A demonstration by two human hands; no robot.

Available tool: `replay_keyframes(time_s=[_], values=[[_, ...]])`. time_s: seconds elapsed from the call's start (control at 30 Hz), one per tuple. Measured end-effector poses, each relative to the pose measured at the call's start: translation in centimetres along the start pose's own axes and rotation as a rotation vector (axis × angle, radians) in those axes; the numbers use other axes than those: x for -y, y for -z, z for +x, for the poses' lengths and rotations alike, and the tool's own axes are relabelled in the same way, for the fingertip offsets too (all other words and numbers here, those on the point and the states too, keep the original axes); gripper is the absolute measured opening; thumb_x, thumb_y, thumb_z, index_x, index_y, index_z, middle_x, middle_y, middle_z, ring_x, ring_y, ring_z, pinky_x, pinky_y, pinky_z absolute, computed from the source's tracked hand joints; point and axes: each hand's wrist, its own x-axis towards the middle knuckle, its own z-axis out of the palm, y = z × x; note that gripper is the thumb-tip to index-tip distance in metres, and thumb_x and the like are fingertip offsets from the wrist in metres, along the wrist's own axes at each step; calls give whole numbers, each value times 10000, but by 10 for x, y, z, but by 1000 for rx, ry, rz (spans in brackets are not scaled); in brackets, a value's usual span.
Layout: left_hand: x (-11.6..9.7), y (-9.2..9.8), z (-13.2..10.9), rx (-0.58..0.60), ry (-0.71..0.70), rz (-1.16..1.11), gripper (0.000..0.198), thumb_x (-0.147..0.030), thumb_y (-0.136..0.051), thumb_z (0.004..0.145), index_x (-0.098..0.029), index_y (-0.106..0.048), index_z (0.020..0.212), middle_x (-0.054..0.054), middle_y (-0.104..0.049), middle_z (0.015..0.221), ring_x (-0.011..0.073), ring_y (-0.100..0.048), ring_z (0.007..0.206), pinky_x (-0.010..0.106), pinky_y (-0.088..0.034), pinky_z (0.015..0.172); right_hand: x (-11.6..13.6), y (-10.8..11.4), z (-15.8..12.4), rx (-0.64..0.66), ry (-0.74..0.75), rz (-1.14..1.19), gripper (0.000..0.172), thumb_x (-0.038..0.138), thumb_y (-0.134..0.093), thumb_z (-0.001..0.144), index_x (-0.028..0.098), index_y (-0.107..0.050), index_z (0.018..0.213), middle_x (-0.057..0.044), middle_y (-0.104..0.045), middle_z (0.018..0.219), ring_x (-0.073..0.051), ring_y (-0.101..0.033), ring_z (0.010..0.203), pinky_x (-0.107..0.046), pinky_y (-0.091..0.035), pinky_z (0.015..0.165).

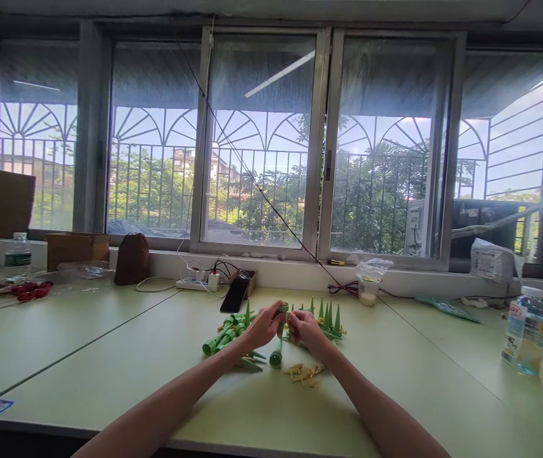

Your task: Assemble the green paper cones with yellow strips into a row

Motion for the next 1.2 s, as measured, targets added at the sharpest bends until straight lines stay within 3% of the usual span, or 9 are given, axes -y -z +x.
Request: replay_keyframes(time_s=[0.17,0.3,0.53,0.63,0.77,0.9,1.03,1.2], values=[[3,-1,1,-15,8,-8,149,-225,-437,889,-194,-578,923,-51,-566,569,100,-484,519,193,-365,561,-5,1,2,-37,90,-176,471,653,-546,773,228,-403,632,75,-394,470,-87,-376,371,-231,-288,375],[9,-2,4,-15,60,-54,110,-237,-468,864,-182,-563,862,-42,-574,579,93,-519,518,187,-375,537,-5,3,0,-115,245,-443,378,504,-453,882,229,-399,628,61,-382,456,-101,-341,405,-247,-280,429],[19,-7,11,95,197,-456,248,-433,-526,827,-189,-490,835,-67,-530,491,116,-530,369,201,-397,394,2,1,-4,-190,399,-646,322,400,-411,904,210,-415,644,50,-379,507,-108,-333,488,-251,-266,496],[19,-9,10,89,186,-470,255,-436,-533,830,-184,-496,843,-66,-532,496,115,-534,364,198,-398,386,1,1,-4,-175,337,-593,306,401,-430,895,214,-419,653,57,-392,464,-107,-353,453,-244,-266,469],[12,-6,7,60,117,-326,169,-334,-485,871,-173,-539,881,-53,-551,506,109,-554,408,184,-387,431,-5,2,-1,-144,225,-446,300,431,-471,866,224,-422,655,72,-388,409,-98,-357,372,-235,-252,406],[1,0,3,20,12,-110,146,-235,-446,889,-172,-577,878,-42,-571,528,102,-553,493,195,-410,558,-10,4,4,-65,87,-204,402,569,-543,793,232,-394,633,90,-361,420,-85,-352,331,-227,-250,352],[-4,4,0,41,-37,-13,169,-184,-414,889,-177,-583,880,-50,-556,518,96,-495,482,196,-380,565,-10,7,4,56,-48,55,511,643,-655,689,225,-366,634,99,-342,504,-70,-388,377,-211,-263,348],[0,3,3,36,-8,-33,151,-186,-439,865,-174,-587,838,-37,-575,535,100,-514,506,189,-378,553,-6,5,1,78,-60,107,524,655,-669,690,217,-383,655,98,-349,527,-64,-393,395,-204,-253,353]])
